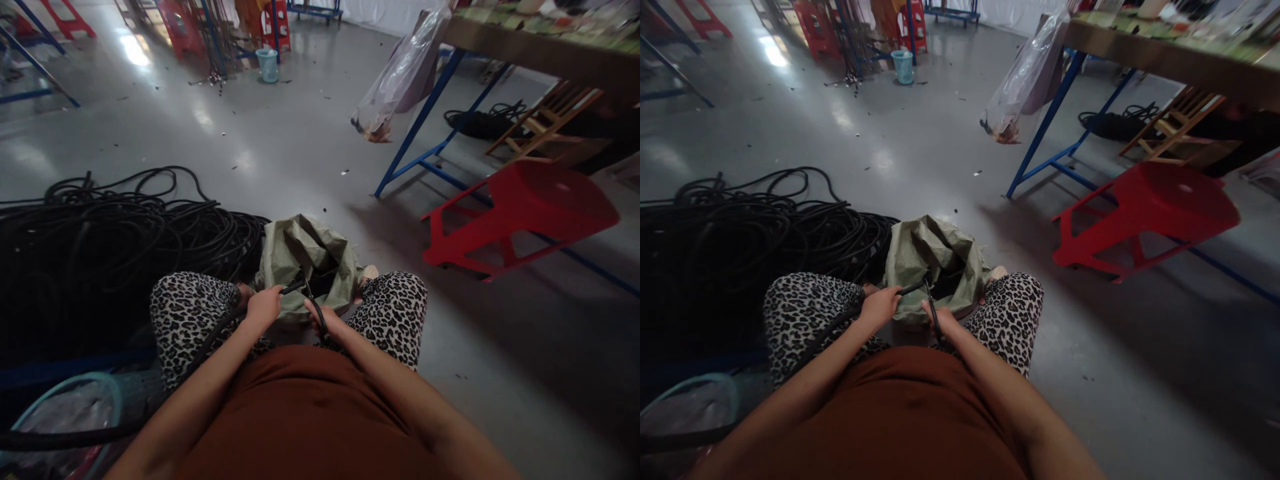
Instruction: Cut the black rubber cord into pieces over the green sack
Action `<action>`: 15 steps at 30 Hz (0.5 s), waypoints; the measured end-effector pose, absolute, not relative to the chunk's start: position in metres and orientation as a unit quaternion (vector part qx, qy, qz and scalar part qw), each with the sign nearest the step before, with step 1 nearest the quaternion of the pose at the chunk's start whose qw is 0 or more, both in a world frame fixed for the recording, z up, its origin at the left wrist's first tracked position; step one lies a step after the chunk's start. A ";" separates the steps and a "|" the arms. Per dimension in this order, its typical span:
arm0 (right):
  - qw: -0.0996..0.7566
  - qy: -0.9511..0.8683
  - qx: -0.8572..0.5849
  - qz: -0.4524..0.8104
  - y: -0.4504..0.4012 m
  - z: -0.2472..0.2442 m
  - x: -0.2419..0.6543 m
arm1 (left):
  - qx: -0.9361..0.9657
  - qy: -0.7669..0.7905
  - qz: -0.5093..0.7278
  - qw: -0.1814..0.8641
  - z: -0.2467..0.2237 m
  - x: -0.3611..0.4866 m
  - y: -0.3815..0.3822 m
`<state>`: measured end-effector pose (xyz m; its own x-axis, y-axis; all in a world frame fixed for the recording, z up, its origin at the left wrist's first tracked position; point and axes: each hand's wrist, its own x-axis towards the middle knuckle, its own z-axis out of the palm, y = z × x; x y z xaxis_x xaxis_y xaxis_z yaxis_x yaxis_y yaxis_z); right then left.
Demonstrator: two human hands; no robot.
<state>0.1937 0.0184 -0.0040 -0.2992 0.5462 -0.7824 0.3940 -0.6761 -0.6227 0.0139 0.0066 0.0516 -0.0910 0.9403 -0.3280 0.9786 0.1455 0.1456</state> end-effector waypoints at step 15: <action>0.051 -0.414 -0.550 0.724 0.017 -0.016 0.191 | 0.642 0.741 -0.048 0.190 0.057 0.012 0.006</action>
